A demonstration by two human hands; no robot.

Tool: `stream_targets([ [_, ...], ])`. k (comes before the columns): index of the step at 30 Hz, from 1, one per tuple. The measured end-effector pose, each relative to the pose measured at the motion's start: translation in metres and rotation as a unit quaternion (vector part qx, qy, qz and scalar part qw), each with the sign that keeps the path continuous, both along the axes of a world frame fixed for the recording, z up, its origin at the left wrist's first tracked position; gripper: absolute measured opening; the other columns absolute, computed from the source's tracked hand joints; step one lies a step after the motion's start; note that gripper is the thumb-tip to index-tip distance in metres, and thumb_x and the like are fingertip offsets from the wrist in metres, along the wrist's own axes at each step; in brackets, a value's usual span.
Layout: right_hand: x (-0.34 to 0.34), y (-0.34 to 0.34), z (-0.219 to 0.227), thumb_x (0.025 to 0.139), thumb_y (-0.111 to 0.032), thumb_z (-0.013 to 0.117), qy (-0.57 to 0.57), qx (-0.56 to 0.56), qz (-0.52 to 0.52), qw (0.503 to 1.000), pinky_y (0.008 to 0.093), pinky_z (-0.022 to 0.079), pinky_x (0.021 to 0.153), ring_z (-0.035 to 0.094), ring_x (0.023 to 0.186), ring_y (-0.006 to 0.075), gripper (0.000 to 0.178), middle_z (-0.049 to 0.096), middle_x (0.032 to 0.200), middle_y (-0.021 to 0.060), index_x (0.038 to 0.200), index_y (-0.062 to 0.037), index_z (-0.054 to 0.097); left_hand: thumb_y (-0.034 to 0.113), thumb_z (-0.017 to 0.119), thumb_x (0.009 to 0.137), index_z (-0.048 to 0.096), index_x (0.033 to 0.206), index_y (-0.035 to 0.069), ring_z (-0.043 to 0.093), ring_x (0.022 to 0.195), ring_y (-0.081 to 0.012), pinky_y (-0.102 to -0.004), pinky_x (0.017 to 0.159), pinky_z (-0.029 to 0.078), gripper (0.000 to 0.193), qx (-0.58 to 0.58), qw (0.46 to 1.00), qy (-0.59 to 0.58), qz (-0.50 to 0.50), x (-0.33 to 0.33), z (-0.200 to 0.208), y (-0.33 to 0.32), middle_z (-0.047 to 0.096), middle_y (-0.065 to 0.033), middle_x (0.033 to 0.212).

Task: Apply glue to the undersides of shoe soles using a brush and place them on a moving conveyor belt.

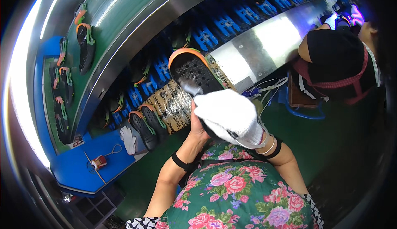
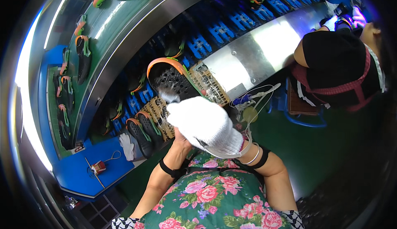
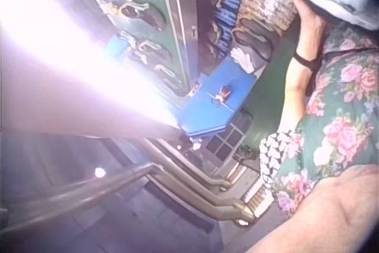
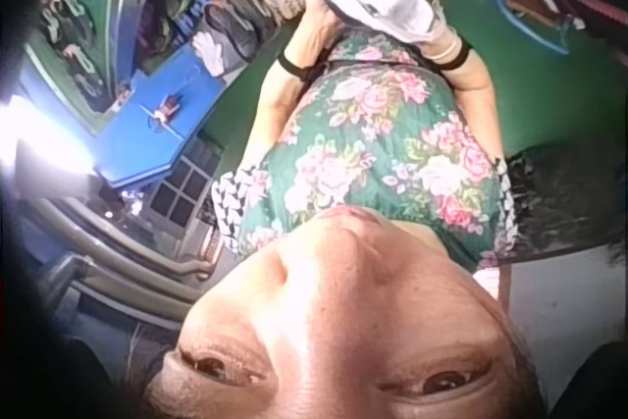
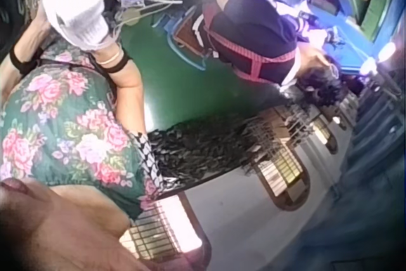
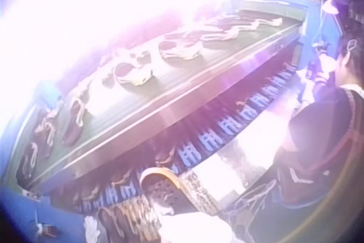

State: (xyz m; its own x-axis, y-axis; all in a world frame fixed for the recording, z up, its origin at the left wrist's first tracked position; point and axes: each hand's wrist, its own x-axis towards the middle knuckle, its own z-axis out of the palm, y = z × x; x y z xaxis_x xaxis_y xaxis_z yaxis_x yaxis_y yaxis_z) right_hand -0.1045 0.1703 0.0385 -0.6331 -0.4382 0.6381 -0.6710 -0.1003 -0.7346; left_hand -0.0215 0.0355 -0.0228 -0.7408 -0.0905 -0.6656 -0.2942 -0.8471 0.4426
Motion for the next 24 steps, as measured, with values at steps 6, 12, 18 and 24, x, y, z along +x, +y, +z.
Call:
stream_targets([
  [6, 0.008, 0.012, -0.023, 0.084, -0.005, 0.070, -0.171, -0.030, 0.027, 0.985, 0.0385, 0.052, 0.099, 0.069, 0.108, 0.0299, 0.039, 0.071, 0.117, 0.0129, 0.122, 0.0013, 0.067, 0.071, 0.045, 0.094, 0.035, 0.152, 0.005, 0.051, 0.133, -0.0334, -0.0496, 0.113, 0.041, 0.089, 0.133, 0.981, 0.137, 0.030, -0.004, -0.009, -0.006, 0.046, -0.0157, 0.152],
  [12, 0.014, 0.007, -0.012, 0.082, -0.004, 0.073, -0.131, -0.083, 0.045, 0.987, 0.0379, 0.057, 0.086, 0.072, 0.094, 0.0301, 0.024, 0.075, 0.100, 0.0139, 0.105, -0.0006, 0.075, 0.079, 0.041, 0.090, 0.034, 0.154, 0.007, 0.049, 0.135, -0.0360, -0.0550, 0.114, 0.038, 0.097, 0.097, 0.967, 0.227, -0.065, 0.006, -0.022, -0.012, 0.045, -0.0152, 0.152],
  [18, 0.003, 0.010, -0.009, 0.080, -0.004, 0.075, -0.003, -0.030, 0.007, 1.000, 0.0382, 0.056, 0.085, 0.071, 0.095, 0.0295, 0.023, 0.075, 0.104, 0.0136, 0.103, -0.0021, 0.075, 0.069, 0.045, 0.094, 0.035, 0.154, 0.014, 0.049, 0.133, -0.0427, -0.0576, 0.107, 0.045, 0.082, 0.163, 0.952, 0.260, -0.005, -0.016, 0.013, -0.002, 0.048, -0.0155, 0.149],
  [24, -0.001, 0.014, -0.006, 0.074, 0.002, 0.077, -0.100, -0.085, 0.028, 0.991, 0.0364, 0.057, 0.079, 0.072, 0.088, 0.0305, 0.025, 0.075, 0.099, 0.0139, 0.099, -0.0018, 0.075, 0.072, 0.050, 0.089, 0.036, 0.153, 0.010, 0.052, 0.130, -0.0436, -0.0563, 0.108, 0.045, 0.090, 0.114, 0.967, 0.224, 0.048, -0.023, 0.006, -0.002, 0.050, -0.0317, 0.141],
])
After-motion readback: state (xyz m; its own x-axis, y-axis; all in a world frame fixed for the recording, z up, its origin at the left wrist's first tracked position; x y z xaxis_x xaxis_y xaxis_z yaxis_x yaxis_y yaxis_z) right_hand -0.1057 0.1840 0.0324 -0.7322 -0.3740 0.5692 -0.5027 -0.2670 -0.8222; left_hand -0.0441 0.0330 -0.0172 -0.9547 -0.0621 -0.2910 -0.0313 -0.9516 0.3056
